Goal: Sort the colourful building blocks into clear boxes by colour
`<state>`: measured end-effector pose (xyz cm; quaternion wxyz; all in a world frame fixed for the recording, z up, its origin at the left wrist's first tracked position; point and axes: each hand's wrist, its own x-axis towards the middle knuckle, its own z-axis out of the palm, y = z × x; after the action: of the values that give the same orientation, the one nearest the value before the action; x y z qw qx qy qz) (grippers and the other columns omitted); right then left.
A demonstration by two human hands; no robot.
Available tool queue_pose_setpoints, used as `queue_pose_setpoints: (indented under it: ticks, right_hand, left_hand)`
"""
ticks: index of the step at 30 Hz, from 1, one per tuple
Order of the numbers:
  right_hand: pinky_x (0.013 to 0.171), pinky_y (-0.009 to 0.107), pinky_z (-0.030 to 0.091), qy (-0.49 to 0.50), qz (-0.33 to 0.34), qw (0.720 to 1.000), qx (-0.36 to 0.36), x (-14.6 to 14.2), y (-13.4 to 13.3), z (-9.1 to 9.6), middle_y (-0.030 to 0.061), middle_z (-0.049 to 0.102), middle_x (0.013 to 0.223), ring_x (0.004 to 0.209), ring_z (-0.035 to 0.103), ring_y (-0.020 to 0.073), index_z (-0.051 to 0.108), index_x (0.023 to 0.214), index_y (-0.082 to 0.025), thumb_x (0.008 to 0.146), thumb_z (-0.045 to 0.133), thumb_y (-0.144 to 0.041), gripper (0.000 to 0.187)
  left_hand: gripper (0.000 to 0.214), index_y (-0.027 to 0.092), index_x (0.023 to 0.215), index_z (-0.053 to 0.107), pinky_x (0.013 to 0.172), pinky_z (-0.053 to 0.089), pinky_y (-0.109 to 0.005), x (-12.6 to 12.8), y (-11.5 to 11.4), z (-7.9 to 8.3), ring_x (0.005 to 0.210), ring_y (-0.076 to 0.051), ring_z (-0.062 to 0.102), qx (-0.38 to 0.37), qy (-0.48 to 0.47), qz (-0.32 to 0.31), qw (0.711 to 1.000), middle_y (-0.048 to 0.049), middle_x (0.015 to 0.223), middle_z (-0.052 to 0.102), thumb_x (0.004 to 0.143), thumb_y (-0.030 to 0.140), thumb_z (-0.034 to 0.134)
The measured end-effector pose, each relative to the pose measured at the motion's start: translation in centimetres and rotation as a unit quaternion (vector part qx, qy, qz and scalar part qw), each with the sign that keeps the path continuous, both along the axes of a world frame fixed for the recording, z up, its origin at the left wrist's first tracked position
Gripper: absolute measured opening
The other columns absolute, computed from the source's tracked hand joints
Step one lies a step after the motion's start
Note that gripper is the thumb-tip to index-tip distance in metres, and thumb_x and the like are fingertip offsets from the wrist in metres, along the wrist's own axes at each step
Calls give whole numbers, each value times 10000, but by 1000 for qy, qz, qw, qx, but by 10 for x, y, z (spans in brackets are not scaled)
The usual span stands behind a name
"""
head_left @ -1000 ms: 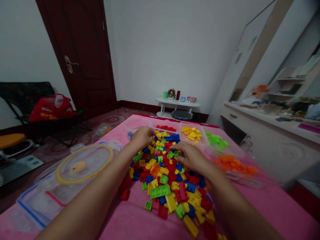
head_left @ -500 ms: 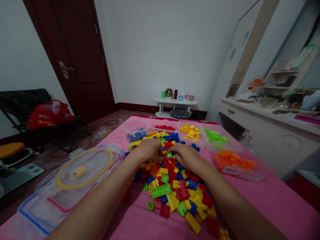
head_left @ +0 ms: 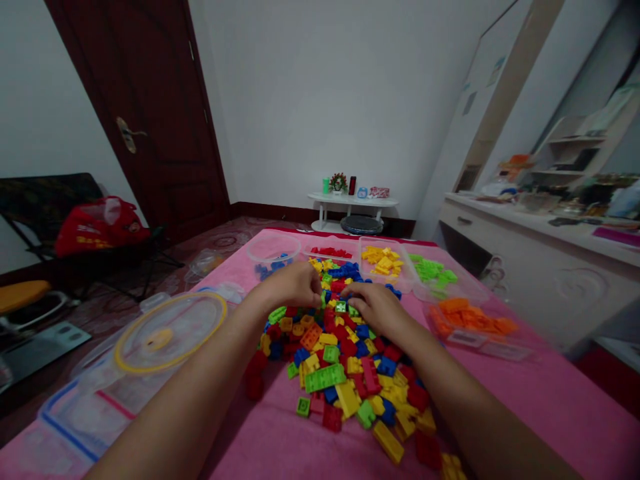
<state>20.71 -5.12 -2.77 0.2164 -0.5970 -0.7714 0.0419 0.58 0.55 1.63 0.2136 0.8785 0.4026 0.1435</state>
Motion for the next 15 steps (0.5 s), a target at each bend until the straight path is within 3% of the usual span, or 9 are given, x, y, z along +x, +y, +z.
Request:
queue_pose_setpoints:
  ticks: [5, 9, 12, 15]
  right_hand:
    - [706, 257, 388, 67, 12, 998, 17, -4, 1, -2, 35, 665, 856, 797, 583, 166, 668, 946, -210, 832, 478, -251, 226]
    - [726, 269, 384, 20, 34, 999, 3, -12, -5, -1, 47, 619, 952, 851, 564, 180, 624, 1100, -262, 768, 591, -345, 344]
    - [716, 272, 377, 3, 26, 1000, -7, -12, -5, -2, 39, 617, 924, 849, 559, 184, 664, 979, -253, 707, 635, -227, 274]
    - [617, 256, 373, 68, 5, 998, -13, -7, 1, -5, 13, 611, 747, 687, 542, 156, 665, 850, -202, 670, 626, -165, 188]
  left_hand:
    - [183, 162, 704, 682, 441, 338, -189, -3, 7, 4, 469, -110, 511, -22, -120, 33, 992, -4, 538, 609, 572, 206, 563]
    - [286, 186, 863, 690, 460, 382, -191, -3, 1, 11, 500, -117, 541, -111, -147, -19, 983, 0, 593, 617, 636, 246, 528]
    - [235, 180, 791, 696, 447, 378, -185, -1, -5, 16, 516, -113, 535, -143, -168, -45, 974, -10, 629, 615, 659, 311, 553]
    - [208, 154, 714, 668, 418, 360, -168, 5, -8, 16, 501, -97, 501, -172, -257, 8, 951, -15, 612, 576, 662, 338, 583]
